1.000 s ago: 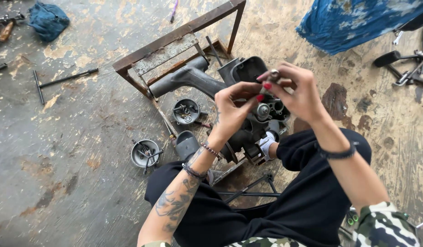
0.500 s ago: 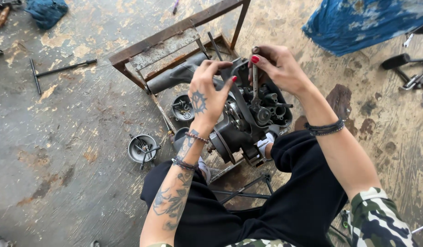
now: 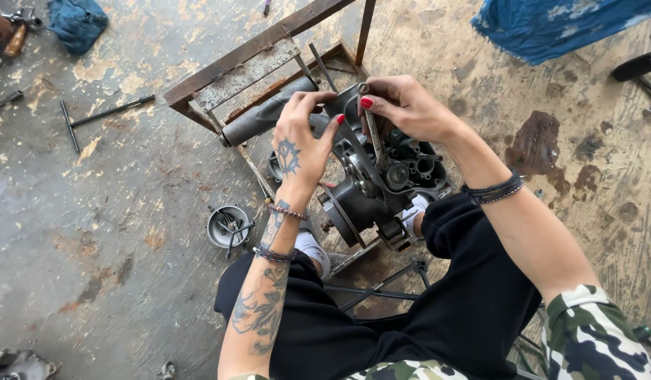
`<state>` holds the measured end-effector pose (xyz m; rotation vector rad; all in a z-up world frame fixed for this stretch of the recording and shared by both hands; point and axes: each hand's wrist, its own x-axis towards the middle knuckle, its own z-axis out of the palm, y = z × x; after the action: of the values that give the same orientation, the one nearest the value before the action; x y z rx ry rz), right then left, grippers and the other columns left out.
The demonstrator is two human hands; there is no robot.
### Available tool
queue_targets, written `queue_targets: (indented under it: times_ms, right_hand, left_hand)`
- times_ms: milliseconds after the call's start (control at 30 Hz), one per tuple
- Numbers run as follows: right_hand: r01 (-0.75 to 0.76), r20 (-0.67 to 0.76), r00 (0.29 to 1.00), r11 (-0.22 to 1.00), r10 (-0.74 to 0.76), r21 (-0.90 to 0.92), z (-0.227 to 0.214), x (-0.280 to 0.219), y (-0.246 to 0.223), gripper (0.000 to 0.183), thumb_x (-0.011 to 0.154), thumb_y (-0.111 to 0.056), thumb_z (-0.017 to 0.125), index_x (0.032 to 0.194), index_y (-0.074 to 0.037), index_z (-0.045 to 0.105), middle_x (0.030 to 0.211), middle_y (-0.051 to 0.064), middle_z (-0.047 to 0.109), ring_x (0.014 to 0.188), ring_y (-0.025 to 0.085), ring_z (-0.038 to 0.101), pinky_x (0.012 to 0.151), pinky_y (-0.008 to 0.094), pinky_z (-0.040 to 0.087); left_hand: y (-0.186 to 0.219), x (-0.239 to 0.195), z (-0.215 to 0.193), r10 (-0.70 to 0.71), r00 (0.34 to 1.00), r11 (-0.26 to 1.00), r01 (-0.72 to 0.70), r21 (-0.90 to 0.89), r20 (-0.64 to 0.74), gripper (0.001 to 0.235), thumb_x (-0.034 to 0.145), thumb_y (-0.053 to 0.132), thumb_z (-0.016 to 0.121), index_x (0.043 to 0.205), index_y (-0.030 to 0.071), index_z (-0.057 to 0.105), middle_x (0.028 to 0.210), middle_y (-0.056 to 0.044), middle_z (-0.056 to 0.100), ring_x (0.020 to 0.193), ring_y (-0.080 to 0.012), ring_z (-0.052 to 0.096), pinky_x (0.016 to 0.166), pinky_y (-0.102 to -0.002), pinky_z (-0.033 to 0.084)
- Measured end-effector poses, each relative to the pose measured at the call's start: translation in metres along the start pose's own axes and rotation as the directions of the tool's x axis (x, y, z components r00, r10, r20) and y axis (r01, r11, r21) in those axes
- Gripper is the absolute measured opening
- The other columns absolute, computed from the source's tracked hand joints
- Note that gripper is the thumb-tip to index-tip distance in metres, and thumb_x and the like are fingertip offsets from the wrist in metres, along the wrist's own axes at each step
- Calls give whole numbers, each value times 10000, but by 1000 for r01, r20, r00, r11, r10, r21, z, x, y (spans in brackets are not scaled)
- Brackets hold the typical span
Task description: Repairing a motorcycle engine by using a wrench to adjust internal components.
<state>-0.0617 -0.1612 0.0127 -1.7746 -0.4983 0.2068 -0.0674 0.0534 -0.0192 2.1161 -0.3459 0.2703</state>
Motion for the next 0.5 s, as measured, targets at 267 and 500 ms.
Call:
queue_targets:
  times_ms: [267, 500]
  right_hand:
    - [-36, -4, 999, 995, 36, 97, -8, 8, 16, 192, 1108, -161, 528, 1034, -32, 649, 850, 103, 720, 721, 173, 720, 752, 303, 591]
    - [-90, 31, 996, 983, 86, 162, -13, 12, 34, 182, 1092, -158, 547, 1045, -11, 645, 842, 141, 730, 736, 218, 754, 692, 351, 637]
  left_hand:
    - [4, -2, -3, 5, 1000, 999, -5, 36, 9, 273, 936, 315, 740, 1195, 240, 692, 1088, -2, 663, 1042, -261, 680, 888, -475, 559]
    - [9, -3, -7, 23, 1000, 999, -23, 38, 17, 331, 924, 338, 760, 1216, 204, 682, 1104, -34, 659, 1052, -281, 670, 891, -503, 556]
